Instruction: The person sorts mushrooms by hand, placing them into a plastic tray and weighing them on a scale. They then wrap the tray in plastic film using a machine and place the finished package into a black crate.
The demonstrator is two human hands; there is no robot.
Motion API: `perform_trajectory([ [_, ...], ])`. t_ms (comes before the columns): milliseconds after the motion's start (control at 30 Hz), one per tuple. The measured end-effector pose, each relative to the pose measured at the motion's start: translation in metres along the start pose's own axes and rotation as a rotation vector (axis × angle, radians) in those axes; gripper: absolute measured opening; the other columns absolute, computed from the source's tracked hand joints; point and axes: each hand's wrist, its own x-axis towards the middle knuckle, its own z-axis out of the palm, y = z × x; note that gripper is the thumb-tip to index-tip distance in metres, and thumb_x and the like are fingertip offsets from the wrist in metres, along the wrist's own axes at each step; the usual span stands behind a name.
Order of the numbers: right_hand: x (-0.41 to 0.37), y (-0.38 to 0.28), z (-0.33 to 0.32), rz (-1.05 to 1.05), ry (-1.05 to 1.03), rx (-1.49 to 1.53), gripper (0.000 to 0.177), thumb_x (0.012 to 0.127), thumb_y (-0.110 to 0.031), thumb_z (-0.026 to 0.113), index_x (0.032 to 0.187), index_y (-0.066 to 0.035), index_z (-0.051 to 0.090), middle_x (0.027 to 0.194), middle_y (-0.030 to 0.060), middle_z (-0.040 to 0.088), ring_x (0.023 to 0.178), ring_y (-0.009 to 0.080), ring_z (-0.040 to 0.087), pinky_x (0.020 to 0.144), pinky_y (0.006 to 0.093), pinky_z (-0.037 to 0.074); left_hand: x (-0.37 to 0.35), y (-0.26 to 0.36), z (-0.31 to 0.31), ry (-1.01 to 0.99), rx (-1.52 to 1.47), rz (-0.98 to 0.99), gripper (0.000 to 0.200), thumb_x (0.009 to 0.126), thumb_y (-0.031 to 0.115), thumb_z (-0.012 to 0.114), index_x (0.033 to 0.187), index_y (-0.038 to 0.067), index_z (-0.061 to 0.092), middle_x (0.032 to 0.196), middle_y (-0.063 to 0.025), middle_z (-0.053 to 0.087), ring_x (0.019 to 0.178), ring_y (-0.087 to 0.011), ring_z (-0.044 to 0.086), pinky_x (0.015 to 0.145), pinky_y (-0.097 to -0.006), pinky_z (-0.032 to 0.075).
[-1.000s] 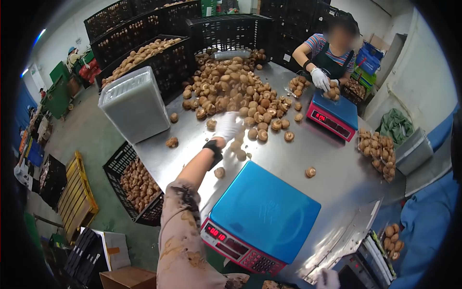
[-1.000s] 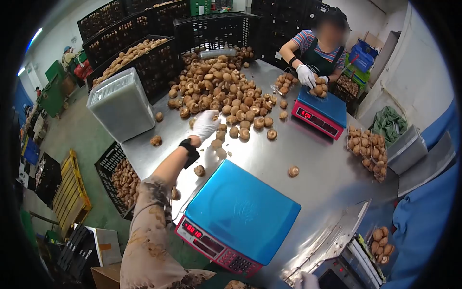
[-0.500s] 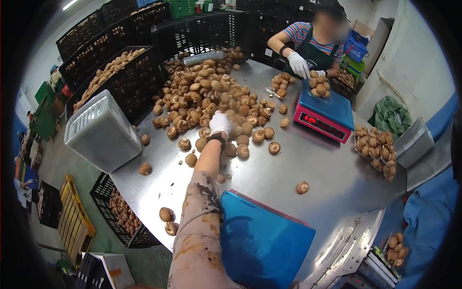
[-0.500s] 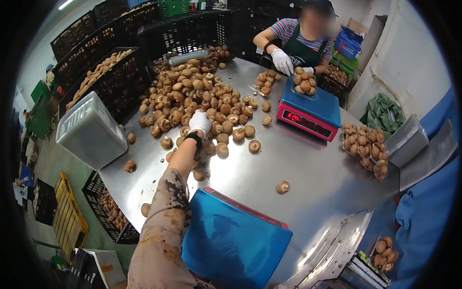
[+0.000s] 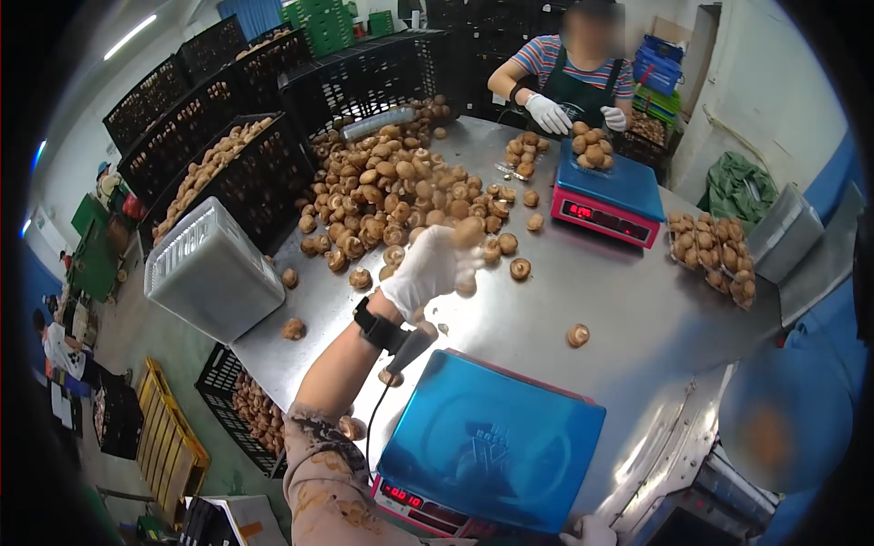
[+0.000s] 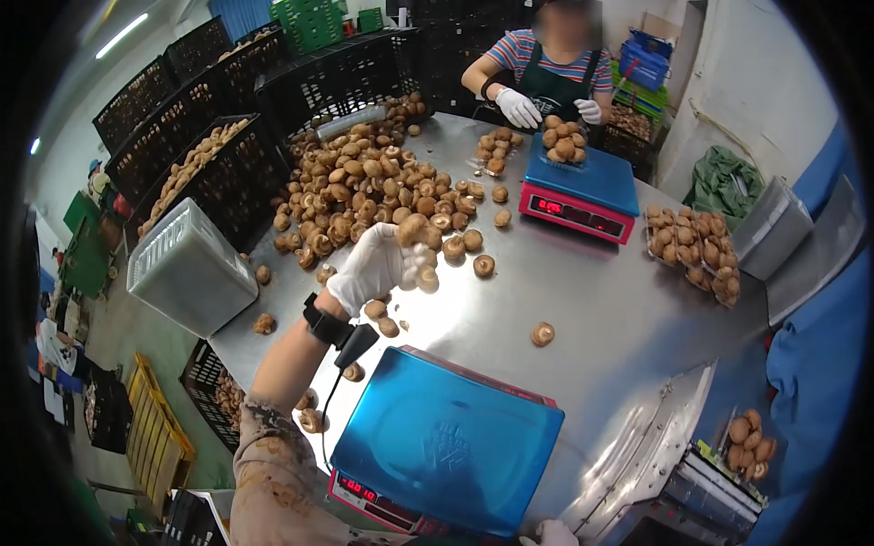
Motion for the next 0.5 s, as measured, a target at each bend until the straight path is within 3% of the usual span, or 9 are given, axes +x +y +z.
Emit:
perform_trajectory([
  [33, 0.0, 0.002, -0.002, -0.069, -0.012, 0.053, 0.028, 0.075, -0.028, 0.071, 0.081, -0.007, 0.054, 0.076, 0.0149, 0.056, 0.074, 0.0322, 0.056, 0.065, 0.0407, 0.045, -0.005, -0.008, 0.028, 0.089, 0.071, 0.005, 0.029, 0.086, 0.023, 0.042, 0.099, 0.0, 0.051, 0.09, -0.011, 0.06, 0.082, -0.0211, 0.062, 0.069, -0.0288, 0.053],
  [133, -0.007, -0.012, -0.021, -0.189, 0.033, 0.194, 0.019, 0.083, -0.021, 0.064, 0.091, -0.005, 0.059, 0.082, 0.0149, 0.06, 0.081, 0.0306, 0.058, 0.071, 0.0392, 0.046, -0.019, -0.034, 0.081, 0.148, 0.194, 0.071, 0.027, 0.088, 0.024, 0.041, 0.099, 0.002, 0.053, 0.086, -0.0067, 0.058, 0.073, -0.0164, 0.058, 0.062, -0.0219, 0.048],
  [167, -0.008, -0.01, -0.023, -0.093, -0.063, 0.257, 0.026, 0.08, -0.017, 0.066, 0.1, -0.004, 0.058, 0.091, 0.0136, 0.06, 0.087, 0.029, 0.059, 0.076, 0.0364, 0.047, -0.031, -0.036, 0.101, 0.085, 0.496, 0.028, 0.026, 0.091, 0.025, 0.042, 0.1, 0.003, 0.054, 0.085, -0.0033, 0.057, 0.071, -0.0124, 0.054, 0.062, -0.0216, 0.045],
  [200, -0.01, -0.008, -0.024, 0.023, -0.142, 0.335, 0.036, 0.077, -0.014, 0.068, 0.11, -0.002, 0.057, 0.1, 0.0124, 0.061, 0.092, 0.0274, 0.06, 0.081, 0.0336, 0.048, -0.039, -0.055, 0.115, 0.123, 0.707, 0.161, 0.029, 0.092, 0.029, 0.045, 0.101, 0.003, 0.055, 0.084, -0.0009, 0.057, 0.074, -0.0091, 0.053, 0.066, -0.0221, 0.044],
  [267, -0.016, -0.022, -0.047, -0.065, 0.058, 0.556, 0.032, 0.079, -0.014, 0.068, 0.107, -0.004, 0.058, 0.093, 0.012, 0.06, 0.084, 0.0258, 0.061, 0.075, 0.0349, 0.05, -0.051, -0.075, 0.151, -0.013, 0.811, -0.096, 0.025, 0.091, 0.024, 0.052, 0.101, 0.001, 0.058, 0.09, 0.0, 0.057, 0.08, -0.0072, 0.053, 0.072, -0.024, 0.045],
  [333, -0.024, -0.038, -0.066, -0.148, 0.382, 0.624, 0.04, 0.078, -0.017, 0.07, 0.114, -0.005, 0.056, 0.098, 0.0129, 0.059, 0.088, 0.0265, 0.061, 0.077, 0.0342, 0.049, -0.052, -0.117, 0.189, 0.067, 0.912, -0.219, 0.032, 0.089, 0.023, 0.058, 0.11, -0.001, 0.056, 0.093, -0.0054, 0.06, 0.078, -0.0103, 0.057, 0.074, -0.0243, 0.046],
  [400, -0.029, -0.056, -0.109, -0.287, 0.549, 0.493, 0.049, 0.079, -0.024, 0.071, 0.121, -0.007, 0.052, 0.109, 0.0129, 0.057, 0.094, 0.0289, 0.06, 0.079, 0.0346, 0.049, -0.052, -0.157, 0.217, -0.13, 0.862, -0.452, 0.037, 0.095, 0.026, 0.053, 0.122, 0.002, 0.046, 0.096, -0.0066, 0.061, 0.079, -0.0128, 0.062, 0.073, -0.0233, 0.048],
  [500, -0.036, -0.049, -0.125, -0.315, 0.703, 0.325, 0.058, 0.079, -0.032, 0.07, 0.127, -0.008, 0.048, 0.116, 0.0133, 0.053, 0.099, 0.03, 0.059, 0.082, 0.0356, 0.049, -0.055, -0.214, 0.253, -0.342, 0.84, -0.535, 0.032, 0.095, 0.021, 0.052, 0.119, 0.0, 0.047, 0.095, -0.0037, 0.058, 0.082, -0.0081, 0.057, 0.07, -0.0205, 0.046],
])
